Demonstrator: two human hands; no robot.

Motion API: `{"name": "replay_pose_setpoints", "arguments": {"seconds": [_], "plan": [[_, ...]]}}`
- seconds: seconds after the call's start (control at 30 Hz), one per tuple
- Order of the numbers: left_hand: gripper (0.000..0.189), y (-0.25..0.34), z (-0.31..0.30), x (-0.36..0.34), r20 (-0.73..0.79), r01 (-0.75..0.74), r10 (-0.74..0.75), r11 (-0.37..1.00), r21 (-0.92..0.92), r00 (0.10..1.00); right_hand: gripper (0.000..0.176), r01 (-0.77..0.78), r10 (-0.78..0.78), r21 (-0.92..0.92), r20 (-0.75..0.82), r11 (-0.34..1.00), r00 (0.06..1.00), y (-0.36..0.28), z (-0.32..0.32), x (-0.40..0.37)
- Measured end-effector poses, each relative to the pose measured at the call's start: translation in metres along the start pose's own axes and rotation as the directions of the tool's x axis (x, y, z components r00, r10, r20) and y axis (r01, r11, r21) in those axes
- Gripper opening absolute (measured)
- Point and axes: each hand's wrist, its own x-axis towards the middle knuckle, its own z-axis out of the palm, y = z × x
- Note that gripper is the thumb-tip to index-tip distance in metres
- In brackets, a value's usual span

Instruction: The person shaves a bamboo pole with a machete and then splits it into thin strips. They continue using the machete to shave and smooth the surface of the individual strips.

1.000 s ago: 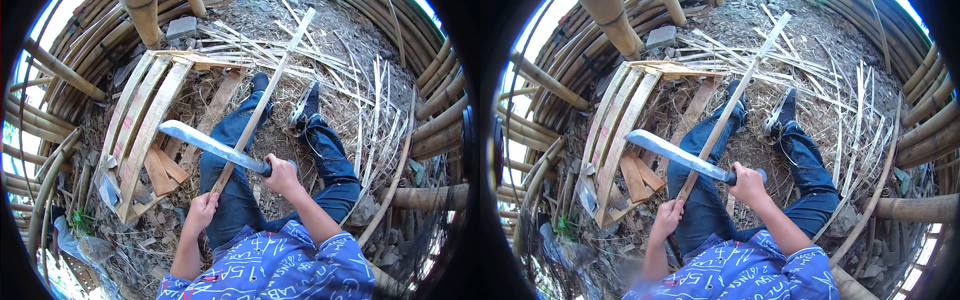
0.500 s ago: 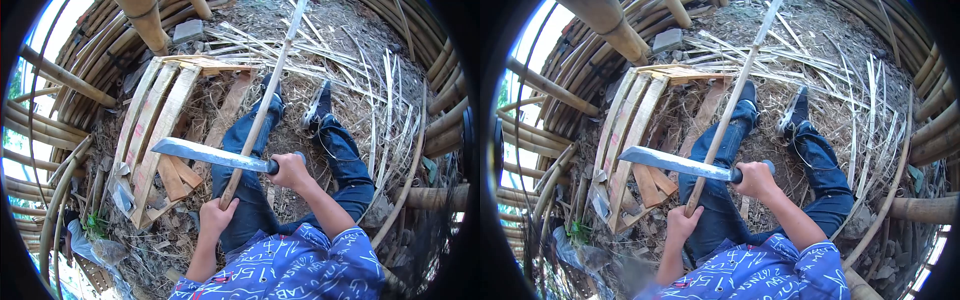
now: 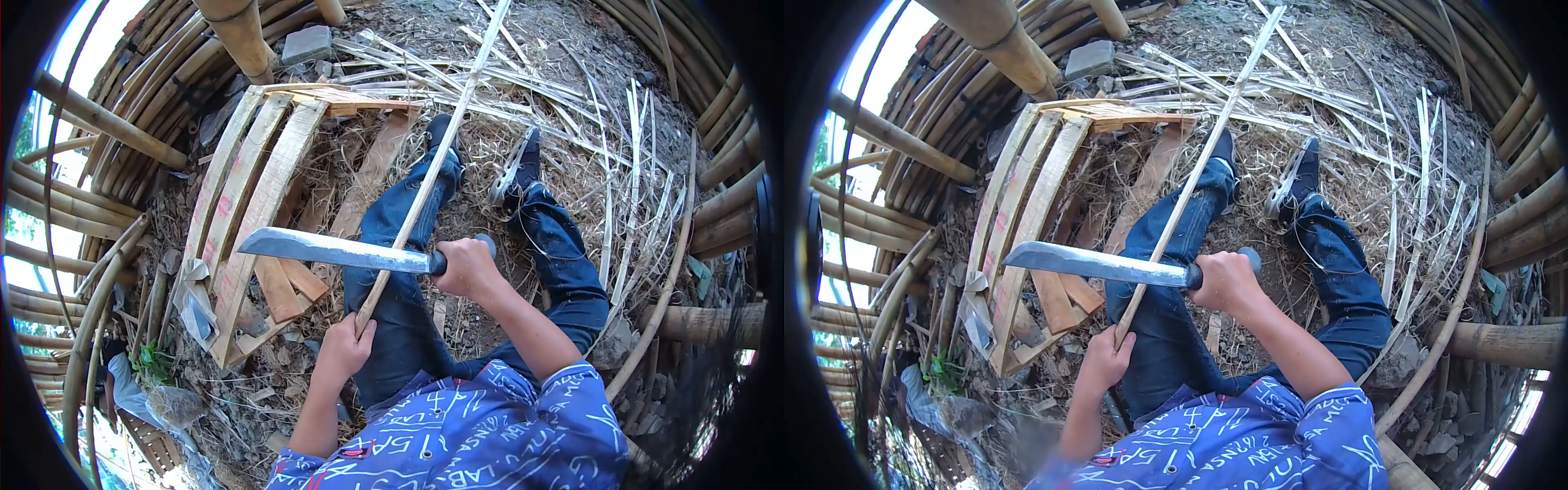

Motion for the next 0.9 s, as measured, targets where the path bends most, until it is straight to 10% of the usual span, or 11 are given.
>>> {"name": "replay_pose_setpoints", "arguments": {"seconds": [0.77, 0.9], "plan": [[0.03, -0.012, -0.002, 0.002, 0.053, 0.047, -0.042, 0.994, -0.099, 0.998, 0.025, -0.088, 0.09, -0.271, -0.003, 0.959, 0.996, 0.057, -0.044, 0.016], [0.029, -0.016, -0.001, 0.0, 0.04, 0.03, -0.026, 0.993, -0.11, 0.999, 0.02, -0.351, 0.315, -0.179, -0.203, 0.919, 0.927, 0.081, -0.07, 0.015]]}}
